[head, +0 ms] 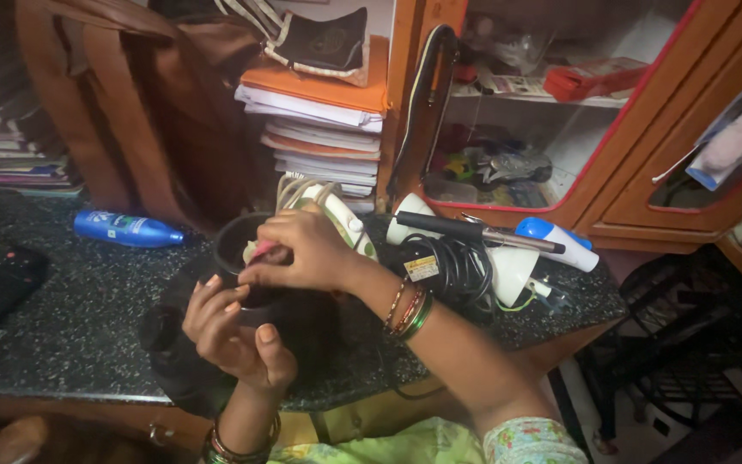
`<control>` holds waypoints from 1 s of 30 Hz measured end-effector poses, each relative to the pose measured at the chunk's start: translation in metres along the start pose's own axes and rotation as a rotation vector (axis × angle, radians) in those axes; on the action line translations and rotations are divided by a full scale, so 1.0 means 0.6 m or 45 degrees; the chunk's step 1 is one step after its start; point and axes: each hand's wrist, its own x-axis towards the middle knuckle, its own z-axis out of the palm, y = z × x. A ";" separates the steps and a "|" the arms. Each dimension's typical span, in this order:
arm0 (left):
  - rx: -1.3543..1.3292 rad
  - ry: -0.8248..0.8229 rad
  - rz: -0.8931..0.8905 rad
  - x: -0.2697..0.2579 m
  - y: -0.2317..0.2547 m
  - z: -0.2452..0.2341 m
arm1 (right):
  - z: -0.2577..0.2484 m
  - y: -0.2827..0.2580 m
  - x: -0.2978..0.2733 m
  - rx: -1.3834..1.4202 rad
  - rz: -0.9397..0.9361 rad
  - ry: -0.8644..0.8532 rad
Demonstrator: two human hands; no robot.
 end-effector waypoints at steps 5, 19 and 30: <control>-0.037 0.070 -0.011 -0.001 -0.003 0.003 | 0.044 0.043 -0.051 1.509 0.963 0.549; -0.161 -0.065 0.026 -0.006 -0.011 -0.010 | -0.009 0.076 -0.106 1.391 0.914 0.887; -0.112 -0.141 0.016 0.007 0.000 -0.016 | -0.042 -0.021 -0.016 -0.249 0.003 0.257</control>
